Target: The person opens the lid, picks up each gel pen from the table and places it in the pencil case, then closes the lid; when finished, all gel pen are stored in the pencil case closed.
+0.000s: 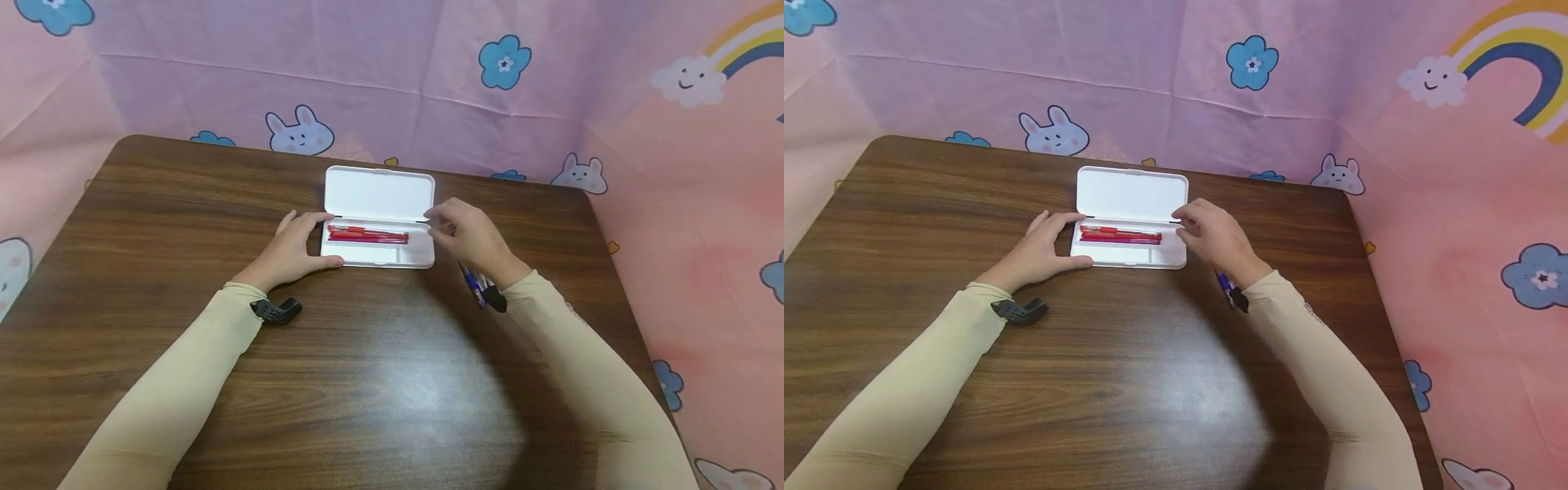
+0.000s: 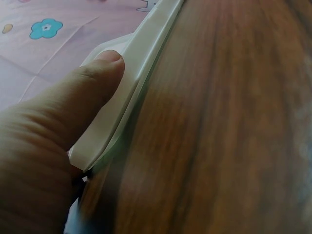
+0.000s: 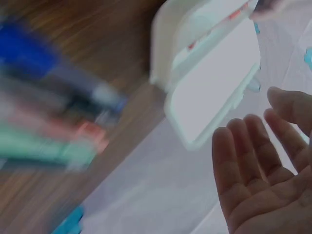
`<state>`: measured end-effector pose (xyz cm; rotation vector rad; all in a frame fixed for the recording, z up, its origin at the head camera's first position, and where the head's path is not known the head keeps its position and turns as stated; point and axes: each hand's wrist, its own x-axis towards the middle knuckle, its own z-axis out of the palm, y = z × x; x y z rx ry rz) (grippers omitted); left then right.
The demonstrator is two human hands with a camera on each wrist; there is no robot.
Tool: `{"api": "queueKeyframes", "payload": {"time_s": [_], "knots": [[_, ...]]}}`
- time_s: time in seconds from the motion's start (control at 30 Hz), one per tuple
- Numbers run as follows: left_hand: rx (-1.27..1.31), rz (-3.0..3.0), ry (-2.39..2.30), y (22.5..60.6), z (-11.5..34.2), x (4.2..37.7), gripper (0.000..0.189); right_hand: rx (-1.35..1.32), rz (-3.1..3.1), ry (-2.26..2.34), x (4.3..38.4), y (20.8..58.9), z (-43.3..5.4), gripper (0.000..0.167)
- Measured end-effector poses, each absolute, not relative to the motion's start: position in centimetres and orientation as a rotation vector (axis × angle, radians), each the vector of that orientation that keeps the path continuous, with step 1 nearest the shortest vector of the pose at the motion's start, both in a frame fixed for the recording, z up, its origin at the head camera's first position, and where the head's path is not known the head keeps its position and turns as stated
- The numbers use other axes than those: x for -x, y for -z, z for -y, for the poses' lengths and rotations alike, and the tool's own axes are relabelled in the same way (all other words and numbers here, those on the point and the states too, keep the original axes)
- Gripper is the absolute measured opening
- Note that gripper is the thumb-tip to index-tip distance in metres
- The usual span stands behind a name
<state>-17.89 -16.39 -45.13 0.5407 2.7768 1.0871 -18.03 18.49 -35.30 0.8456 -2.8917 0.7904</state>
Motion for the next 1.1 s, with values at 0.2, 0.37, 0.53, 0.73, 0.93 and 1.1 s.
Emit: {"api": "queueKeyframes", "payload": {"time_s": [0.2, 0.37, 0.53, 0.73, 0.93, 1.1], "knots": [[-0.541, -2.785, -1.063, 45.2, 16.5, 18.0, 0.097, -0.639, 2.944, -0.884, 16.6, 35.4, -24.8, 0.037], [-0.539, -2.784, -1.068, 45.3, 16.6, 18.0, 0.097, -0.418, 3.079, -0.952, 15.2, 36.7, -28.6, 0.042], [-0.53, -2.78, -1.069, 45.3, 16.5, 18.0, 0.097, -0.324, 3.201, -1.024, 14.0, 38.2, -29.9, 0.039], [-0.532, -2.776, -1.075, 45.3, 16.4, 18.0, 0.096, -0.331, 3.223, -0.959, 13.8, 39.6, -29.8, 0.038], [-0.547, -2.792, -1.062, 45.3, 16.4, 18.0, 0.097, -0.287, 3.231, -0.963, 13.8, 39.8, -29.5, 0.039], [-0.548, -2.796, -1.061, 45.3, 16.4, 17.9, 0.098, -0.271, 3.227, -0.968, 13.8, 39.8, -29.6, 0.036]]}}
